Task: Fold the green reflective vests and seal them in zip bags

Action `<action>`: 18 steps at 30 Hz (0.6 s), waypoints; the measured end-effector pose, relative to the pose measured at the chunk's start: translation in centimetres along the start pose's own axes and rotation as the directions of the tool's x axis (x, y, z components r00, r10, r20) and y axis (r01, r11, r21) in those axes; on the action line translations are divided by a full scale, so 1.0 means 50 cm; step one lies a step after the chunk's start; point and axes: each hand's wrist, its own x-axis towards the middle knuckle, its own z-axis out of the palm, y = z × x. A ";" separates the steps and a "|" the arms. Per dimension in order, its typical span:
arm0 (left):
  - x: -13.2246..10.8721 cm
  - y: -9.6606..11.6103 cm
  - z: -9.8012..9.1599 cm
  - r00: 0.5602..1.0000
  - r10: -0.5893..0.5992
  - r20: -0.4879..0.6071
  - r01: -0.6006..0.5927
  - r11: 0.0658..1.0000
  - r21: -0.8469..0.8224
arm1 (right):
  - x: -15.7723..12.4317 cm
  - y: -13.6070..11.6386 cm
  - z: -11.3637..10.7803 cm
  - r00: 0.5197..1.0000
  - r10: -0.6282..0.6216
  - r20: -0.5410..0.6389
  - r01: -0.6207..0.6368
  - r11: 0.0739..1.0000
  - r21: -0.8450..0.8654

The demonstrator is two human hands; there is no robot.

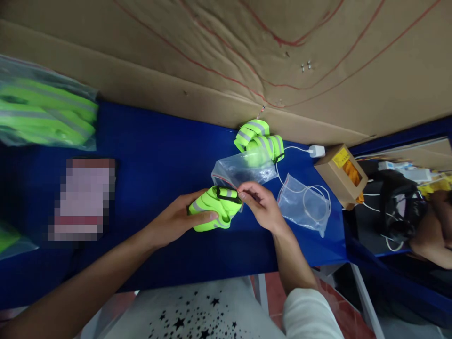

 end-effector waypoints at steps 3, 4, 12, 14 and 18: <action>0.002 0.000 0.001 0.996 -0.073 0.046 0.075 0.996 -0.050 | -0.007 0.002 0.000 0.999 -0.050 -0.005 0.050 0.998 -0.047; 0.002 0.000 0.001 0.996 -0.080 0.038 0.082 0.996 -0.042 | -0.010 0.003 0.001 0.997 -0.080 -0.020 0.078 0.994 -0.072; 0.002 -0.005 0.008 0.980 -0.101 -0.174 0.101 0.995 -0.011 | -0.037 -0.022 0.028 0.864 -0.501 -0.056 0.451 0.818 -0.357; 0.004 -0.007 0.011 0.967 -0.059 -0.248 0.041 0.996 -0.076 | -0.042 -0.028 0.036 0.820 -0.571 0.021 0.518 0.728 -0.449; 0.011 -0.014 0.014 0.943 0.053 -0.328 -0.106 0.983 -0.147 | -0.048 -0.030 0.048 0.786 -0.612 0.092 0.569 0.656 -0.496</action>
